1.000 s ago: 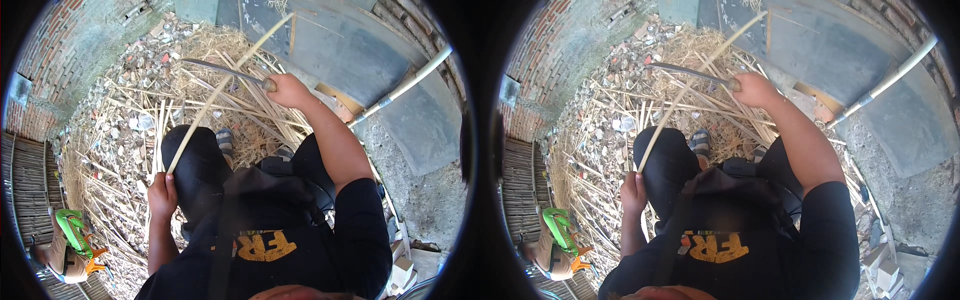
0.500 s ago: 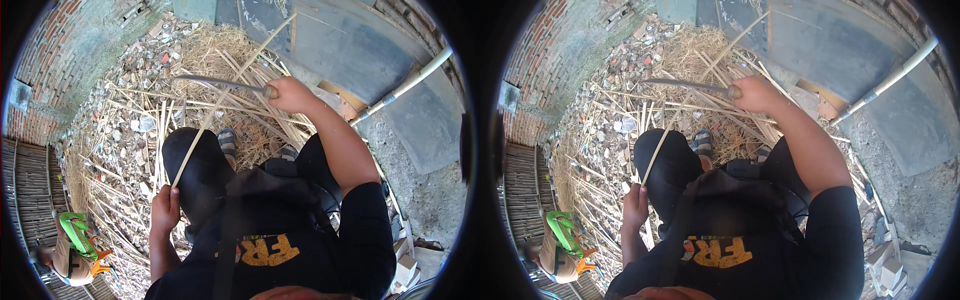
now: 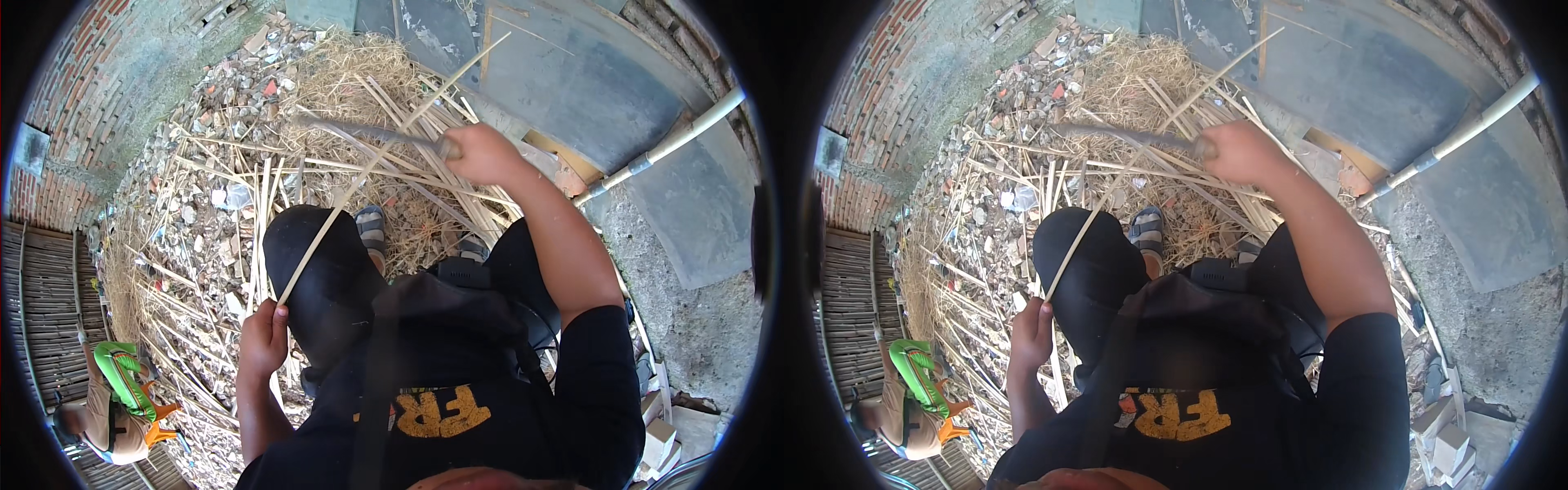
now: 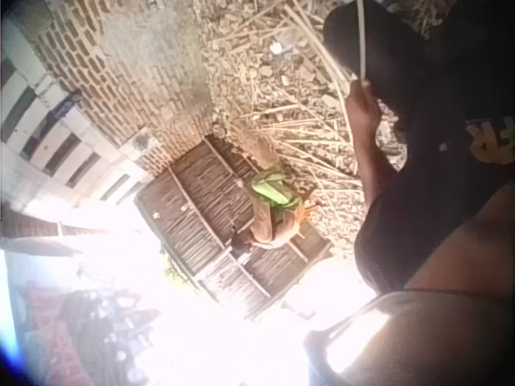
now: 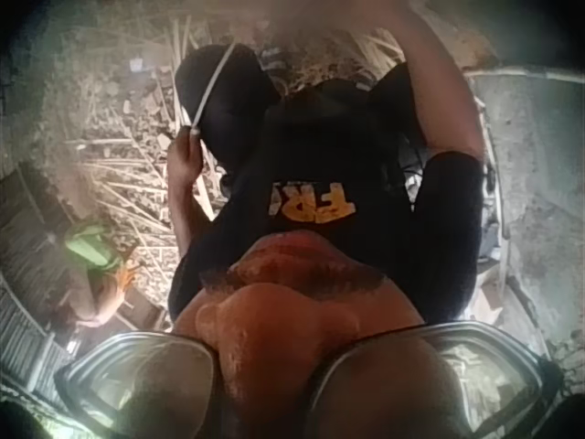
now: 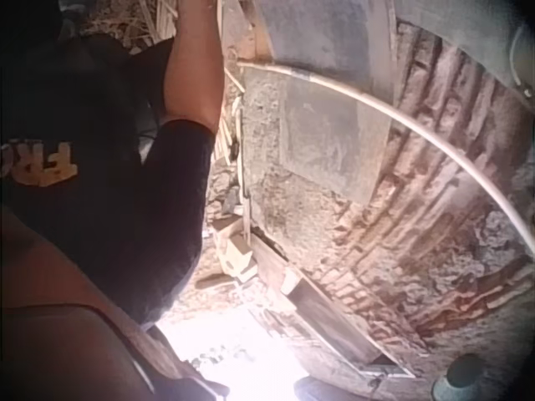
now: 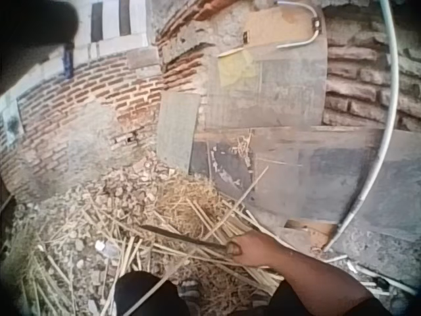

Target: The person shaves thin strips of bamboo using a bladed tool, smoothing the surface and edges by hand.

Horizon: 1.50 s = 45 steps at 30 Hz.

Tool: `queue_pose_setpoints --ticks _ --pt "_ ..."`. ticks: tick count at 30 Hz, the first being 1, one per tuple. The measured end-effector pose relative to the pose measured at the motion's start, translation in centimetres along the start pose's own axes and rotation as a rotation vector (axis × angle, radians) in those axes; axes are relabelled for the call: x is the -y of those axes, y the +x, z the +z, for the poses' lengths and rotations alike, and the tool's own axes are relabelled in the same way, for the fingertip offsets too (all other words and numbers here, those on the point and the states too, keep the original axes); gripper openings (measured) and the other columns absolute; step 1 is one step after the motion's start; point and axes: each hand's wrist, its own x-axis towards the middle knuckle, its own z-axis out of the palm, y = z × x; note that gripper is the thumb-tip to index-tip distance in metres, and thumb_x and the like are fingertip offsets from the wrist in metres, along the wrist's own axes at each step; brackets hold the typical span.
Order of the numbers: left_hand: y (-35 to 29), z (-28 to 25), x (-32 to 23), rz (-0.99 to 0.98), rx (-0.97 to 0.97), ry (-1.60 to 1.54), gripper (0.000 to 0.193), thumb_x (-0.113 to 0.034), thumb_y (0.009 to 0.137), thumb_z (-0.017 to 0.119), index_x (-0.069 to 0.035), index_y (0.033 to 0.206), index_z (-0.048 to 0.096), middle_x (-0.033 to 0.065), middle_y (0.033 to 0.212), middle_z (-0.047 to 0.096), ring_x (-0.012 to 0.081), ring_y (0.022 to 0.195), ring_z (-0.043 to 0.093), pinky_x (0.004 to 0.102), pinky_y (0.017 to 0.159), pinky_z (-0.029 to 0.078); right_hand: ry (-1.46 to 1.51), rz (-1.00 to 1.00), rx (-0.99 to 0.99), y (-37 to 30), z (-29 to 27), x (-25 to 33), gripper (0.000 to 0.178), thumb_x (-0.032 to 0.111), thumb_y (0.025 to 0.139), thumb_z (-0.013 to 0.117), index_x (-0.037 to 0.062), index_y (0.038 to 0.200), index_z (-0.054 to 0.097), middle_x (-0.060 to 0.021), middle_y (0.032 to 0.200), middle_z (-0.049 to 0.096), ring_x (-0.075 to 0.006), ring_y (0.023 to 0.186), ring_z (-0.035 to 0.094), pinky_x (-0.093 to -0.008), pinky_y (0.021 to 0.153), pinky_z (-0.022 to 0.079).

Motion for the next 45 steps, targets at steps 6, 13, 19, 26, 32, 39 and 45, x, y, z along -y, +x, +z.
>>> queue_pose_setpoints --ticks 6,13,19,26,32,39,45 --pt "0.2 0.7 0.6 0.000 -0.010 0.008 0.042 -0.032 0.108 0.050 0.000 0.081 0.051 0.0199 0.059 0.055 0.0391 0.053 0.054 0.0455 0.052 0.039 -0.001 -0.025 0.082 -0.2 1.7 2.1 0.039 0.024 0.075 0.074 0.0049 0.109 0.070 -0.0193 0.083 0.069 -0.0364 0.081 0.068 -0.0461 0.075 0.054" --pt "0.2 0.0 0.2 0.016 -0.026 0.063 0.039 -0.030 0.107 0.053 -0.001 0.081 0.051 0.0186 0.058 0.054 0.0386 0.053 0.054 0.0452 0.052 0.040 -0.050 0.091 0.020 1.0 0.9 -1.5 0.024 0.021 0.076 0.069 0.0048 0.095 0.068 -0.0196 0.082 0.067 -0.0391 0.082 0.068 -0.0487 0.074 0.053" --pt "0.7 -0.8 0.8 0.015 0.048 0.015 0.039 -0.029 0.107 0.052 -0.001 0.080 0.050 0.0177 0.057 0.052 0.0362 0.052 0.051 0.0440 0.052 0.039 -0.172 -0.143 0.036 -0.9 1.7 3.2 0.023 0.021 0.077 0.070 0.0076 0.095 0.069 -0.0167 0.075 0.067 -0.0371 0.073 0.067 -0.0493 0.071 0.053" --pt "0.8 0.0 0.9 0.010 0.051 -0.057 0.042 -0.031 0.108 0.051 0.000 0.079 0.049 0.0165 0.057 0.049 0.0286 0.051 0.045 0.0414 0.052 0.037 0.021 0.116 -0.108 1.1 1.0 -3.9 0.036 0.026 0.077 0.072 0.0030 0.105 0.070 -0.0181 0.082 0.068 -0.0361 0.082 0.068 -0.0459 0.076 0.053" --pt "1.1 -1.3 0.4 -0.031 0.093 0.010 0.042 -0.031 0.107 0.051 -0.001 0.079 0.050 0.0165 0.057 0.051 0.0314 0.050 0.048 0.0425 0.052 0.038 -0.092 -0.027 0.106 -1.0 1.3 2.5 0.025 0.021 0.075 0.071 0.0111 0.099 0.071 -0.0172 0.082 0.068 -0.0374 0.081 0.067 -0.0480 0.074 0.053" --pt "1.1 0.5 2.0 0.061 -0.001 -0.026 0.043 -0.032 0.107 0.053 0.000 0.078 0.049 0.0177 0.057 0.051 0.0350 0.051 0.048 0.0434 0.052 0.038 0.126 0.093 -0.037 1.0 0.0 -2.5 0.041 0.027 0.079 0.073 0.0025 0.111 0.069 -0.0208 0.081 0.067 -0.0349 0.081 0.068 -0.0445 0.074 0.053" --pt "0.9 -0.6 0.7 0.040 0.004 0.100 0.045 -0.037 0.107 0.052 -0.001 0.080 0.050 0.0210 0.059 0.053 0.0422 0.056 0.055 0.0472 0.053 0.040 -0.062 0.046 0.019 -0.4 0.9 -0.2 0.024 0.023 0.077 0.070 0.0093 0.097 0.070 -0.0168 0.079 0.068 -0.0367 0.079 0.068 -0.0481 0.074 0.053"
